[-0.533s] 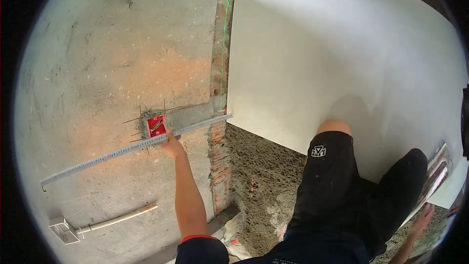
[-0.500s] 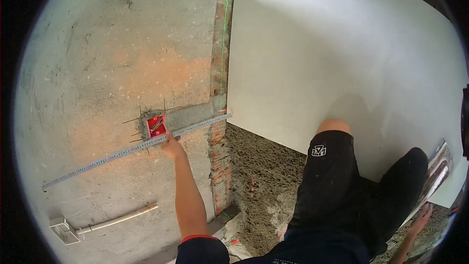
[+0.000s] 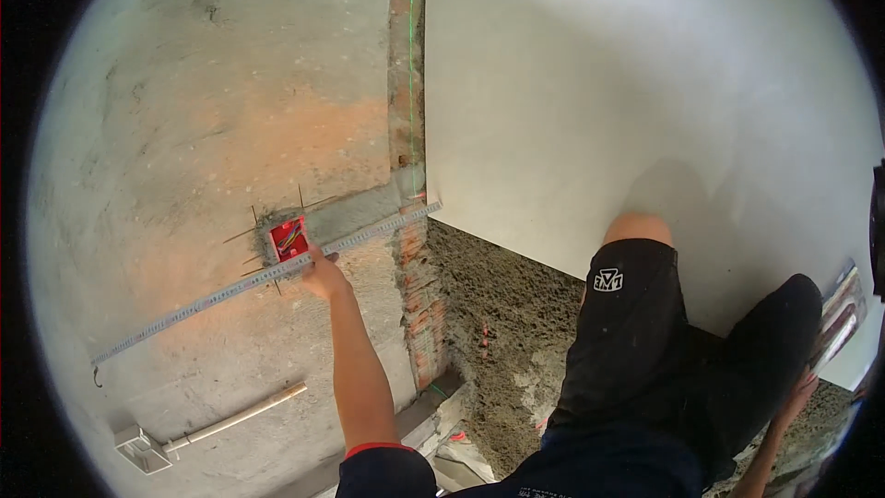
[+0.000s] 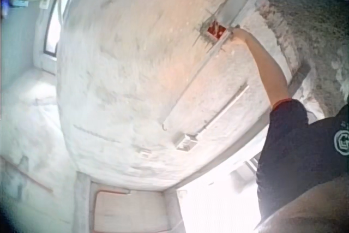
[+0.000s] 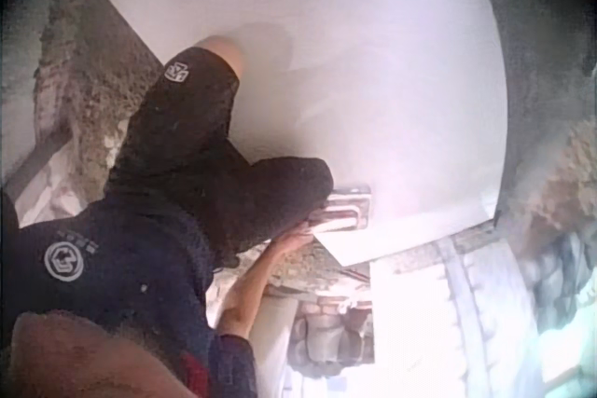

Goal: The person levels a large floor tile using a laser level, measuring tape, and a hand float, while working alongside another person on a construction site.

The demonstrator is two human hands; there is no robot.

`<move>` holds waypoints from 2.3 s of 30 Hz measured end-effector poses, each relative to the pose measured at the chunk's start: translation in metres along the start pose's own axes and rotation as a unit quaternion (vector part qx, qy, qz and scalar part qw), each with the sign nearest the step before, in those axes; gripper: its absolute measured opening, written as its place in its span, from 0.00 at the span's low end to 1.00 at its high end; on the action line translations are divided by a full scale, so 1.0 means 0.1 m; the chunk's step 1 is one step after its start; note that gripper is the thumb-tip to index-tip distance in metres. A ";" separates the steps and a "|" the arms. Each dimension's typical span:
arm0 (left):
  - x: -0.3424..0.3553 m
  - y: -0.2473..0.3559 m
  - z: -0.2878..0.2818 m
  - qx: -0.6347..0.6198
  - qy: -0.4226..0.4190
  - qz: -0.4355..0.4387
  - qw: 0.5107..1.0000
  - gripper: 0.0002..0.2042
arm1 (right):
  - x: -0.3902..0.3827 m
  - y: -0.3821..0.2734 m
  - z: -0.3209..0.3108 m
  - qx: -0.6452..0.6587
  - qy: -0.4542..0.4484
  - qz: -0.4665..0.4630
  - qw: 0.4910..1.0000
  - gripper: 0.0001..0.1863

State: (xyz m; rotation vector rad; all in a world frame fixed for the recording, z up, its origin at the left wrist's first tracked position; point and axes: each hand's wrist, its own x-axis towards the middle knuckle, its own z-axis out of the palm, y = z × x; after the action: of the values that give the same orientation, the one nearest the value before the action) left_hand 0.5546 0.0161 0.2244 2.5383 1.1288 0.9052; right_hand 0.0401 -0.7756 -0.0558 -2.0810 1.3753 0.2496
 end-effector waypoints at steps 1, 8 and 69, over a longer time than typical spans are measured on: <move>0.00 0.03 0.02 0.003 -0.002 0.000 1.000 0.27 | -0.01 0.10 0.01 -0.019 0.000 -0.028 0.999 0.30; 0.10 0.21 0.20 -0.027 -0.009 0.044 0.999 0.25 | -0.01 0.44 0.07 -0.003 0.062 -0.039 0.997 0.34; -0.34 -0.20 -0.60 0.084 -0.086 0.198 0.973 0.19 | 0.40 -2.96 -1.55 0.184 0.195 -0.125 0.955 0.22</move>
State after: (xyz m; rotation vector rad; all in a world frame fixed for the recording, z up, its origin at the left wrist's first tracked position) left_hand 0.4880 0.0024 0.2479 2.9779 0.6844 0.6711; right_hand 0.2915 -0.8204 0.1639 -2.0161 1.2339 -0.5134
